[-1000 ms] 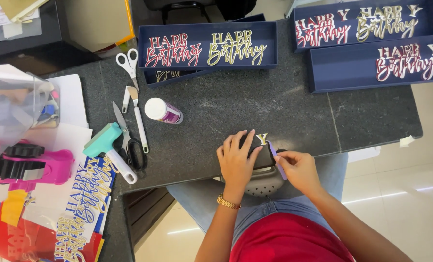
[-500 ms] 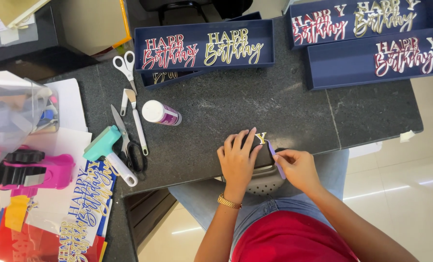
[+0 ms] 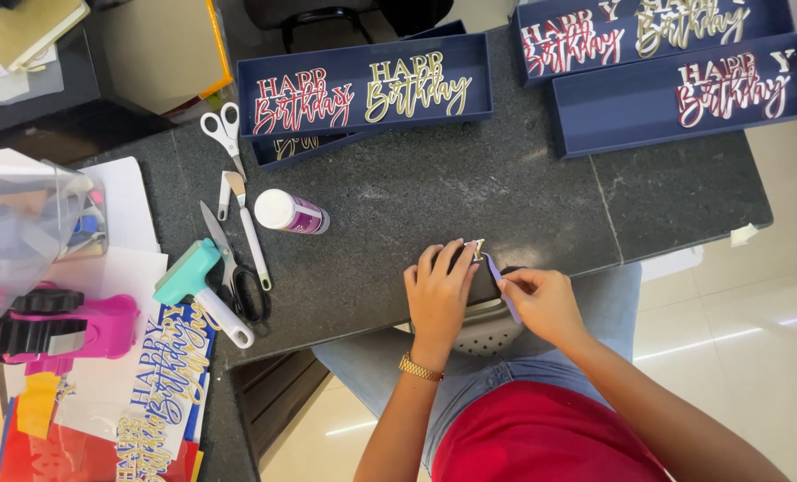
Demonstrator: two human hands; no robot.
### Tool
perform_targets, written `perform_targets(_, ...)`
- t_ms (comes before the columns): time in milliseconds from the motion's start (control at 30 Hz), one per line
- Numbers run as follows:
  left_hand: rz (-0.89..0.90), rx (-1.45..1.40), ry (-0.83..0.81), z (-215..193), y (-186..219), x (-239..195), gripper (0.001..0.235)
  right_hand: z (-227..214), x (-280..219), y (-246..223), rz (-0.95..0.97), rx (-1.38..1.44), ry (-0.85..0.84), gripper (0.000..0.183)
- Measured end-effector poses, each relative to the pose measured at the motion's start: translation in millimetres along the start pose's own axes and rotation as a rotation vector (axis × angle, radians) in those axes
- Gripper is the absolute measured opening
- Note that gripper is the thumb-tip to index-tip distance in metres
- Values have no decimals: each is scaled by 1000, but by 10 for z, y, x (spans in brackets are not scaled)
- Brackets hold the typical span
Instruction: Assembling decorative 'Happy Birthday' signs by applying glue to individual letters and placing them onto a base.
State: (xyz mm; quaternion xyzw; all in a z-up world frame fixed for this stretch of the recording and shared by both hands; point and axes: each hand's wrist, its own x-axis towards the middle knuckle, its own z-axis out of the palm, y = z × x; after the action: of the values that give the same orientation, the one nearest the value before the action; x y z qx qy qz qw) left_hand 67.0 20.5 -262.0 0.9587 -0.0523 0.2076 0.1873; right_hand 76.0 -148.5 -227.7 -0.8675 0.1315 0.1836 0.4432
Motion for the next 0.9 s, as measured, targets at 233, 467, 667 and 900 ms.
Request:
perform_targets(233,34,26,53,10,13,-22,20,17,-13,51,12,5,-10,13)
perform_targets(467,25,22,46,3,20,-8,19,22,-10,76,4,-1,-18,14)
perform_targets(667,25,19,36,-10,24,-16,19,29,-27,26,2,1,-7,13)
perform_targets(900,37,22,44,-15,24,-15,19,30,-47,28,5,6,-1,14)
